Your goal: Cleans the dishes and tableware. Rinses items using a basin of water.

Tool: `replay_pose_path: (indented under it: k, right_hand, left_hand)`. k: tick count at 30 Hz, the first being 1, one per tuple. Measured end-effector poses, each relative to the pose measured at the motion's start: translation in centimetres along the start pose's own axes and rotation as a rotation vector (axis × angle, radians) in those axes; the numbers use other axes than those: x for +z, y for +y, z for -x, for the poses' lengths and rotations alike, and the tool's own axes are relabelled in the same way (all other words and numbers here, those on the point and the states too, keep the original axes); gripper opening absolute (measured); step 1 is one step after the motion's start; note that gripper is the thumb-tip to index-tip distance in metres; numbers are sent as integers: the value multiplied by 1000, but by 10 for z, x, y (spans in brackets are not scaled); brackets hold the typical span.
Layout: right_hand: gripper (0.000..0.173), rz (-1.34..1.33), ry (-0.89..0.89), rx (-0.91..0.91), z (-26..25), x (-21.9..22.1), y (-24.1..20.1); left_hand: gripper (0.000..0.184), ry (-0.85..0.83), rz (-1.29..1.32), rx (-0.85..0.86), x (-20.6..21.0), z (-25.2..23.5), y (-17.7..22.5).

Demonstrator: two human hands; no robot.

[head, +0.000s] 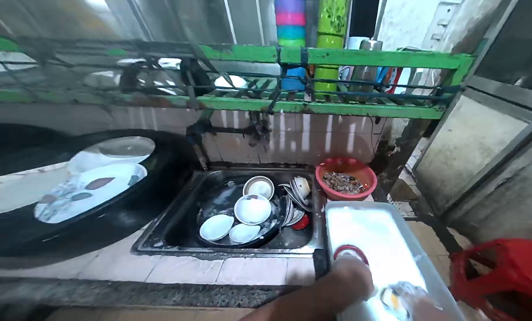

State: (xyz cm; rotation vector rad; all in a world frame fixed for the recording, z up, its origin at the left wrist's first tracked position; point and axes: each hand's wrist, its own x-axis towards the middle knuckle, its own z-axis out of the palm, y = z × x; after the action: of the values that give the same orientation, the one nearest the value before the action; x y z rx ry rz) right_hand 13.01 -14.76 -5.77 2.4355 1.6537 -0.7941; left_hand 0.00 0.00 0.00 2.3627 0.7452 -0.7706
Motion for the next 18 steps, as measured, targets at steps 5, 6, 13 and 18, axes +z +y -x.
replay_pose_path:
  k: [5, 6, 13, 18]
  right_hand:
    - [56, -140, 0, -6, 2, -6, 1]
    - [57, -148, -6, -7, -2, -4, 5]
    - [56, -406, 344, -3, 19, -26, -15]
    - [60, -700, 970, -91, 1, -35, -26]
  left_hand:
    - [29, 156, -21, 62, 11, -13, -1]
    - [29, 188, 51, 76, 7, -16, -7]
    - [32, 509, 1060, 115, -9, -38, -38]
    - [31, 525, 1411, 375, -4, -13, -5]
